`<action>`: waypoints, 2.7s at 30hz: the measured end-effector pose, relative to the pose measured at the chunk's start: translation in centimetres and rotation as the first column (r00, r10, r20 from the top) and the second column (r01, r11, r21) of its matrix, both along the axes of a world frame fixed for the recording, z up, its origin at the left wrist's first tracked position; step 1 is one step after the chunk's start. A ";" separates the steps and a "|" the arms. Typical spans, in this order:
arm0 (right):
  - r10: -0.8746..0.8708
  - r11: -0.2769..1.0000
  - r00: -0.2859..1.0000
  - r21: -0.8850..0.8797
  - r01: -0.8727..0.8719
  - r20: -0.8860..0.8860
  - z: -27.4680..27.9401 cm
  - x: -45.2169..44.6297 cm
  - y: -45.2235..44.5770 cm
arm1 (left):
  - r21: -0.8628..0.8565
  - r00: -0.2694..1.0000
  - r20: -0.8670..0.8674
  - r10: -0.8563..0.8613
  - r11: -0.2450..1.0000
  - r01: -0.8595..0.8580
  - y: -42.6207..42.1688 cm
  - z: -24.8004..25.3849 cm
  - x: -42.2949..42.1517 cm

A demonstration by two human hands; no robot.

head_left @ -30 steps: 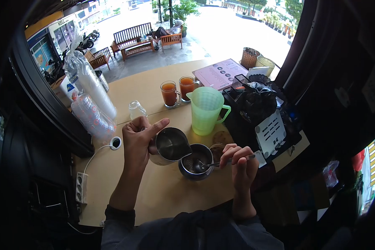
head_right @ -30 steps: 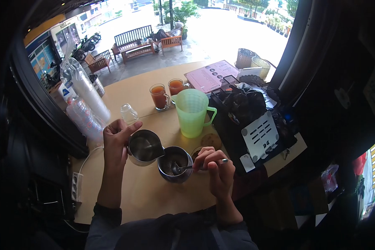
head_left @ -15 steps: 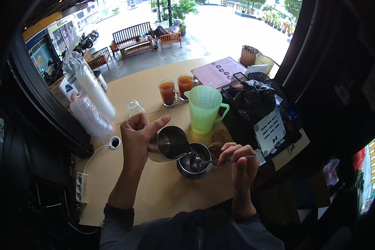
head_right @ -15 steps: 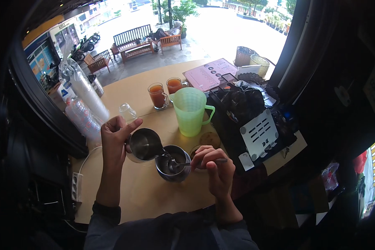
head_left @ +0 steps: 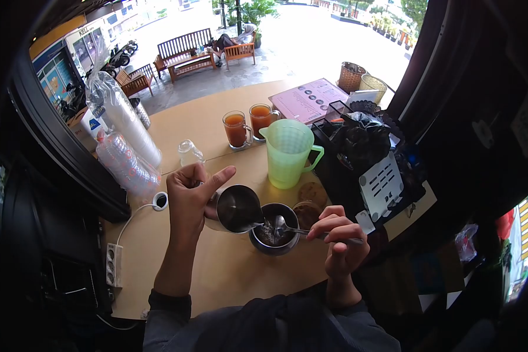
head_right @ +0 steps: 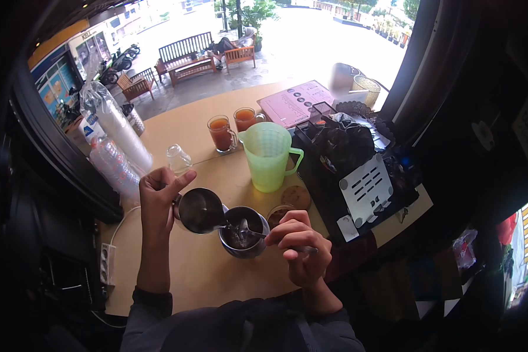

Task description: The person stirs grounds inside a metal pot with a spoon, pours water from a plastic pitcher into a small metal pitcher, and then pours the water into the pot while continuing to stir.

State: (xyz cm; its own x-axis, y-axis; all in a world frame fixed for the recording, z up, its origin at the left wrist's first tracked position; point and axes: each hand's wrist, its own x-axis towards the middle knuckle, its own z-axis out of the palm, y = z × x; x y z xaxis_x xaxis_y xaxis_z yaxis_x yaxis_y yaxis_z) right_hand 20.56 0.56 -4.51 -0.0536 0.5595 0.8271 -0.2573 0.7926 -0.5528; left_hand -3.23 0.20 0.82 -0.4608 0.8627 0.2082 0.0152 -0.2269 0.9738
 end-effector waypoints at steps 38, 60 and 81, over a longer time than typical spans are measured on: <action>0.053 0.990 0.996 -0.136 -0.043 0.067 -1.2 -0.1 1.7 | -0.106 0.781 0.545 -0.304 0.899 0.424 5.1 -19.9 -6.0; -0.184 0.963 0.920 0.252 0.097 0.347 -0.1 -1.1 1.0 | 0.138 0.620 -0.324 -0.715 0.612 0.779 1.6 -6.9 0.1; -0.184 0.951 0.911 0.302 0.070 0.369 0.3 -1.2 0.8 | 0.044 0.680 -0.334 -0.653 0.709 0.704 0.3 -9.2 1.7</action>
